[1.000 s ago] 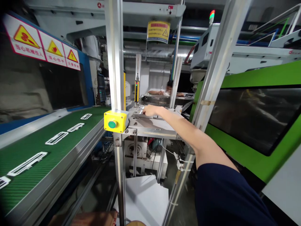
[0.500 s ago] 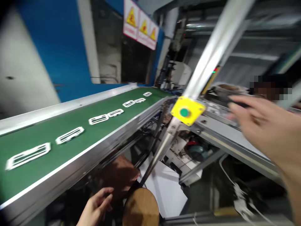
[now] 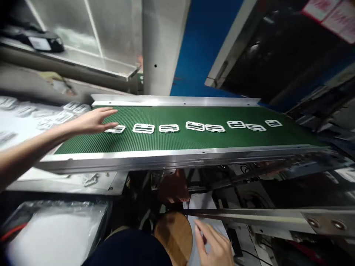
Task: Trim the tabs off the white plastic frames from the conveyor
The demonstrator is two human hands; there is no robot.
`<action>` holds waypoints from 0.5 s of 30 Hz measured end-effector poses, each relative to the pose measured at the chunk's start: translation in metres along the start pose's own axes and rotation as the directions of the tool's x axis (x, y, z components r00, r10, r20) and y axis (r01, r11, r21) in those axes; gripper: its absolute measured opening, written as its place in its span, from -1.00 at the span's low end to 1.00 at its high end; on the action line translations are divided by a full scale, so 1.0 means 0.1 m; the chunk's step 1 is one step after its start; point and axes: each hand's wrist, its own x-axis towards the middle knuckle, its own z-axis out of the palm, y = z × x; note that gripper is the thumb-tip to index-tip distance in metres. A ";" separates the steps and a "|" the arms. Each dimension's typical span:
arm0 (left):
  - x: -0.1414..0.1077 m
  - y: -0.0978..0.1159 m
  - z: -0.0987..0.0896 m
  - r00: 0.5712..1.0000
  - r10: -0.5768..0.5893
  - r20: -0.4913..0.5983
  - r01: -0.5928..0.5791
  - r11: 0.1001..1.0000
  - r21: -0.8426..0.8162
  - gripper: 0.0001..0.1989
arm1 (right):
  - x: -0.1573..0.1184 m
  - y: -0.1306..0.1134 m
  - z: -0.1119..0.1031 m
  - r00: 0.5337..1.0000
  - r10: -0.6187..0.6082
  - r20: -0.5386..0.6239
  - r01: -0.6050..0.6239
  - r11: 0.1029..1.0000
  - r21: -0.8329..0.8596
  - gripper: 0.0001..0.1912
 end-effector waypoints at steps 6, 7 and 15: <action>0.13 -0.54 0.14 0.988 -0.154 -0.017 0.155 0.983 0.096 -0.55 | 0.61 -0.27 0.85 0.932 -0.101 0.348 0.040 0.983 0.177 -0.67; 0.07 -0.54 0.11 0.989 -0.130 -0.070 0.137 0.984 0.112 -0.51 | 0.73 -0.38 1.03 0.896 -0.156 0.417 0.078 0.977 0.199 -0.67; -1.57 -0.21 -0.26 0.825 -0.315 -0.468 -0.131 0.700 -0.702 -0.59 | 1.83 -1.57 2.19 0.604 -0.321 0.729 0.378 0.921 0.092 -0.68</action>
